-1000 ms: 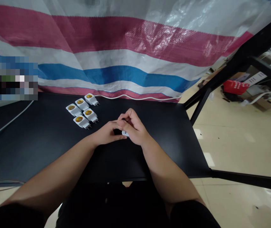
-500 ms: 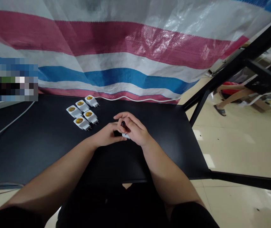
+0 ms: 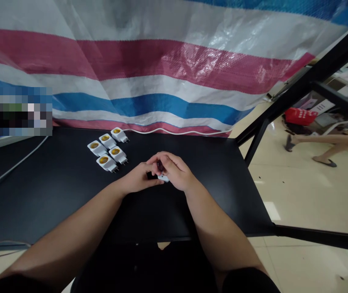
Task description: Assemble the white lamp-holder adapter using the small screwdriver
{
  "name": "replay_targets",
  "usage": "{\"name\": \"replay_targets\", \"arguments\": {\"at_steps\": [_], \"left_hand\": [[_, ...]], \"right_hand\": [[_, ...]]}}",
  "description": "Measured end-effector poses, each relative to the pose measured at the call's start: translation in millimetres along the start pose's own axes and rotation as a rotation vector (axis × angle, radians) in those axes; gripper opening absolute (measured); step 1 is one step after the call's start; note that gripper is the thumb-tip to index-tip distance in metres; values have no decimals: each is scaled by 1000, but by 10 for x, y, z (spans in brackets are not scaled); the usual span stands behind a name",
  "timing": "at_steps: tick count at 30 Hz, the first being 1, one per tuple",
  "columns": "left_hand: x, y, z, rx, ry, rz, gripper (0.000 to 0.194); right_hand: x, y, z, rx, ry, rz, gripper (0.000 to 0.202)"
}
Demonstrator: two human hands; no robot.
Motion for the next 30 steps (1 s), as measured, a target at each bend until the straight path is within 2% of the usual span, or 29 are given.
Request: {"name": "replay_targets", "arguments": {"at_steps": [3, 6, 10, 13, 19, 22, 26, 30], "left_hand": [[3, 2, -17, -13, -10, 8, 15], [5, 1, -20, -12, 4, 5, 15], [8, 6, -14, -7, 17, -10, 15], [12, 18, -41, -20, 8, 11, 13], [19, 15, -66, -5, 8, 15, 18], [17, 10, -52, 3, 37, 7, 15], [22, 14, -56, 2, 26, 26, 17], [61, 7, -58, 26, 54, 32, 26]], "right_hand": [[-97, 34, -21, 49, 99, -16, 32], [-119, 55, -22, 102, 69, -15, 33], [-72, 56, 31, 55, 30, -63, 27], [-81, 60, 51, 2, 86, -87, 36], [-99, 57, -12, 108, 104, -72, 31], [-71, 59, -10, 89, 64, -79, 25], [-87, 83, 43, 7, 123, -97, 45], [-85, 110, 138, 60, 163, -203, 50]]}}
Point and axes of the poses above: each hand's wrist, its own y-axis towards the middle knuckle, its own x-axis out of the back of the hand, z = x × y, the point moved 2 cm from there along y, towards the middle knuckle, and after that the axes turned 9 degrees about z, right-handed, at the moved point
